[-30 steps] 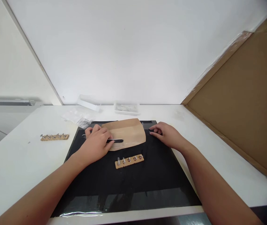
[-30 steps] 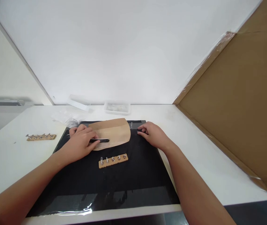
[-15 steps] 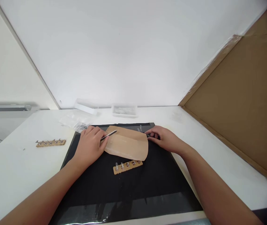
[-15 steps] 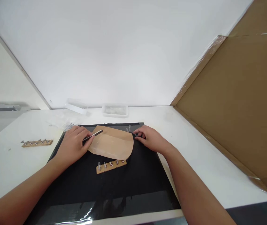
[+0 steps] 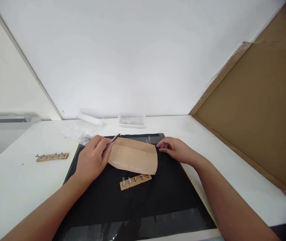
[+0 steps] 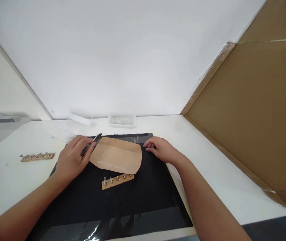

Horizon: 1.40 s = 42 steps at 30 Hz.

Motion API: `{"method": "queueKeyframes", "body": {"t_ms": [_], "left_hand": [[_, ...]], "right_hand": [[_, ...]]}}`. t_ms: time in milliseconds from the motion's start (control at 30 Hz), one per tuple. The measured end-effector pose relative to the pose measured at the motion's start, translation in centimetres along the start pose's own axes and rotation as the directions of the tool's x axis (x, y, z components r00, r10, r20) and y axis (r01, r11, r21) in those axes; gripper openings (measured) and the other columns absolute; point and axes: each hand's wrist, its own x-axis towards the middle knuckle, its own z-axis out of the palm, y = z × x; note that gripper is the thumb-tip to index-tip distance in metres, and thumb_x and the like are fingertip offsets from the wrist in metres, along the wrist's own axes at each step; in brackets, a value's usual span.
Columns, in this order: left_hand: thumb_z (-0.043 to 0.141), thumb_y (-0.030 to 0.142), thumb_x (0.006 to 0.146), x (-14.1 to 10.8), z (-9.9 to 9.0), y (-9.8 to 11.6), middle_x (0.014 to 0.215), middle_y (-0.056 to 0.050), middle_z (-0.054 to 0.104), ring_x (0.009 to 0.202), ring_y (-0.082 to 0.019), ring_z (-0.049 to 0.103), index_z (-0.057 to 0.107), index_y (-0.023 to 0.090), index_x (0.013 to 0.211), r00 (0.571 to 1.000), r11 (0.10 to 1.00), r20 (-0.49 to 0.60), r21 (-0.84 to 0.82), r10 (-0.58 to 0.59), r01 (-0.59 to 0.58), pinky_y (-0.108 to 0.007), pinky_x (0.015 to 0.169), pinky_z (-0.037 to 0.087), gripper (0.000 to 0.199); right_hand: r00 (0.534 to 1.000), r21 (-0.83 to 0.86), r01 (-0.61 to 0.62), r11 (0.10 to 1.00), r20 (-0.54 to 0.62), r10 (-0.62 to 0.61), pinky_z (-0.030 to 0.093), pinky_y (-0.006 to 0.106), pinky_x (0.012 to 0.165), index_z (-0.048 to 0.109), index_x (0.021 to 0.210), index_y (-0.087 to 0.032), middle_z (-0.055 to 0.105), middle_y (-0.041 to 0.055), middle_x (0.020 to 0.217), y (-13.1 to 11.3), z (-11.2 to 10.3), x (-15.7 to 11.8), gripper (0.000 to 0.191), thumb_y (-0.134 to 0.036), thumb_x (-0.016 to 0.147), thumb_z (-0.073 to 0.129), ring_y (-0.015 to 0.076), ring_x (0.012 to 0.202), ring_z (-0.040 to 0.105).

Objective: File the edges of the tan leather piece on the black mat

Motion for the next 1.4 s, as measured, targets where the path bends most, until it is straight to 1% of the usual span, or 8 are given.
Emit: {"method": "queueKeyframes", "body": {"t_ms": [200, 467, 733, 900, 1033, 1133, 1267, 1400], "left_hand": [[0.057, 0.023, 0.102, 0.0, 0.0, 0.0, 0.1, -0.006, 0.069, 0.089, -0.02, 0.067, 0.061, 0.019, 0.106, 0.999, 1.0, -0.034, -0.006, 0.005, -0.005, -0.029, 0.077, 0.051, 0.007], [0.055, 0.025, 0.103, 0.1, -0.3, 0.1, 0.1, -0.005, 0.07, 0.093, -0.021, 0.069, 0.059, 0.021, 0.108, 0.995, 0.998, -0.09, -0.046, -0.043, 0.039, -0.029, 0.079, 0.052, 0.008], [0.043, 0.038, 0.107, -0.2, -0.3, -0.1, 0.083, -0.001, 0.069, 0.071, -0.019, 0.069, 0.056, 0.023, 0.11, 0.976, 0.973, 0.087, -0.107, -0.198, 0.207, -0.029, 0.065, 0.048, 0.02], [0.037, 0.04, 0.107, -0.2, -0.7, 0.4, 0.085, -0.003, 0.066, 0.066, -0.023, 0.068, 0.051, 0.02, 0.112, 0.947, 0.948, 0.19, -0.133, -0.261, 0.288, -0.032, 0.058, 0.046, 0.024], [0.037, 0.041, 0.107, -0.2, -0.9, 0.8, 0.099, -0.009, 0.069, 0.075, -0.027, 0.072, 0.048, 0.019, 0.12, 0.947, 0.961, 0.275, -0.172, -0.164, 0.216, -0.035, 0.062, 0.049, 0.028], [0.037, 0.039, 0.107, -0.1, -1.1, 1.1, 0.106, -0.013, 0.067, 0.079, -0.028, 0.072, 0.047, 0.018, 0.122, 0.939, 0.965, 0.322, -0.184, -0.119, 0.186, -0.037, 0.065, 0.05, 0.028], [0.034, 0.035, 0.108, 0.2, -1.4, 1.4, 0.093, -0.008, 0.066, 0.078, -0.026, 0.068, 0.052, 0.019, 0.11, 0.917, 0.963, 0.391, -0.208, -0.076, 0.169, -0.037, 0.067, 0.049, 0.024], [0.04, 0.03, 0.107, 0.5, -1.4, 1.8, 0.094, -0.007, 0.065, 0.088, -0.023, 0.064, 0.058, 0.02, 0.097, 0.943, 0.947, 0.333, -0.31, 0.021, 0.088, -0.036, 0.078, 0.048, 0.023]], "right_hand": [[0.999, -0.047, -0.036, 0.998, 0.012, 0.037, 0.054, 0.033, 0.072, 0.067, 0.094, -0.023, 0.07, 0.004, 0.089, -0.4, -0.2, -0.4, 0.011, -0.03, 0.089, 0.06, 0.0194, 0.08, 0.067], [0.994, 0.039, -0.11, 0.993, 0.031, 0.109, 0.054, 0.032, 0.069, 0.059, 0.092, -0.023, 0.07, 0.0038, 0.085, -0.9, -0.5, -0.9, 0.008, -0.028, 0.087, 0.062, 0.0193, 0.077, 0.066], [0.996, 0.03, -0.094, 0.995, 0.005, 0.094, 0.055, 0.032, 0.072, 0.068, 0.097, -0.022, 0.073, 0.0035, 0.087, -0.6, -0.7, -0.9, 0.013, -0.032, 0.087, 0.065, 0.0193, 0.081, 0.069], [0.998, -0.056, -0.027, 0.998, -0.059, 0.023, 0.055, 0.036, 0.078, 0.071, 0.095, -0.024, 0.075, 0.0042, 0.094, -1.3, -1.1, -1.0, 0.011, -0.029, 0.088, 0.063, 0.0214, 0.087, 0.069], [0.99, -0.065, -0.004, 0.998, -0.139, -0.005, 0.055, 0.036, 0.08, 0.07, 0.095, -0.025, 0.076, 0.0034, 0.101, -1.8, -1.3, -1.2, 0.011, -0.032, 0.09, 0.064, 0.0224, 0.093, 0.07], [0.982, -0.001, -0.003, 1.0, -0.189, 0.003, 0.055, 0.034, 0.077, 0.067, 0.098, -0.025, 0.076, 0.0027, 0.099, -2.2, -1.3, -1.4, 0.012, -0.035, 0.091, 0.065, 0.0217, 0.09, 0.072], [0.965, 0.049, -0.021, 0.999, -0.26, 0.033, 0.056, 0.036, 0.08, 0.067, 0.105, -0.025, 0.076, 0.0031, 0.095, -2.7, -0.6, -1.2, 0.017, -0.038, 0.094, 0.063, 0.0215, 0.087, 0.073], [0.938, 0.096, 0.022, 0.995, -0.347, 0.012, 0.058, 0.038, 0.084, 0.071, 0.104, -0.025, 0.077, 0.005, 0.103, -3.6, 1.0, -0.7, 0.018, -0.038, 0.094, 0.064, 0.0228, 0.095, 0.072]]}}
